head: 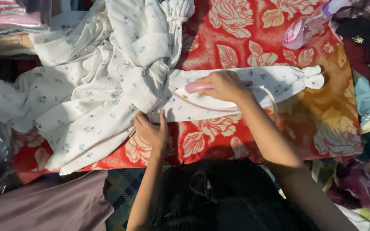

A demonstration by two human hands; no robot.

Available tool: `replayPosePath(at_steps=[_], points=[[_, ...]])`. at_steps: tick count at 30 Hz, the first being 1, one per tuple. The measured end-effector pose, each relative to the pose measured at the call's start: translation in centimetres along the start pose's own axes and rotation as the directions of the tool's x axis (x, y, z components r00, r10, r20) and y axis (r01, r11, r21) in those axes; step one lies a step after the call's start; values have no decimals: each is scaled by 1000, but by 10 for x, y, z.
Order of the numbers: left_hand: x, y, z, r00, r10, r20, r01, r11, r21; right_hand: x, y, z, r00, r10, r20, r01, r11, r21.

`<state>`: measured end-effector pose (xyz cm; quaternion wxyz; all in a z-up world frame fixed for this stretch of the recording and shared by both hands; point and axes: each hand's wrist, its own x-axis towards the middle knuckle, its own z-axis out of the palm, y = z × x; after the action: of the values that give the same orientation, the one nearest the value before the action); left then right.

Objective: Ironing a white floral pattern blouse using a steam iron and water spray.

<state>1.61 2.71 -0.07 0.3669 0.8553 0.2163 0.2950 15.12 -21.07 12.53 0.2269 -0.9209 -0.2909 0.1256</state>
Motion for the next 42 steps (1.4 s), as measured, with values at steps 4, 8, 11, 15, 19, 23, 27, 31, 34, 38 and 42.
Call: replayPosePath(at_steps=[4, 8, 11, 15, 19, 23, 27, 31, 34, 38, 42], points=[[-2, -6, 5, 994, 65, 91, -83, 975, 207, -20, 18, -20, 988, 124, 87, -132, 987, 93], [-3, -10, 10, 993, 61, 97, -81, 972, 219, -47, 59, -14, 965, 116, 234, -174, 954, 244], [-6, -13, 10, 994, 41, 105, -67, 965, 255, -53, 77, -5, 995, 99, -32, -82, 933, 352], [-5, -10, 10, 994, 48, 96, -70, 968, 241, -55, 30, -16, 884, 263, -386, -327, 939, -108], [-5, -10, 10, 990, 9, 142, -45, 967, 250, -49, 28, -12, 942, 160, -295, -201, 973, -114], [-6, -11, 9, 991, 41, 127, -70, 970, 231, -27, 32, 9, 853, 147, -501, -243, 961, -131], [-5, -12, 11, 990, 35, 135, -67, 966, 248, -12, 23, 10, 923, 30, -384, -97, 983, -157], [-7, -12, 12, 991, 46, 125, -76, 967, 244, 3, 17, 20, 907, 84, -413, -155, 978, -142], [-3, -11, 12, 991, 31, 133, -63, 968, 244, 12, 15, 24, 922, 42, -385, -104, 984, -143], [-5, -7, 8, 994, 30, 106, -54, 972, 227, 17, 4, 29, 893, 143, -427, -211, 971, -115], [-2, -3, 8, 998, 42, 43, -48, 989, 142, 16, -3, 18, 973, 38, -227, -37, 999, 9]])
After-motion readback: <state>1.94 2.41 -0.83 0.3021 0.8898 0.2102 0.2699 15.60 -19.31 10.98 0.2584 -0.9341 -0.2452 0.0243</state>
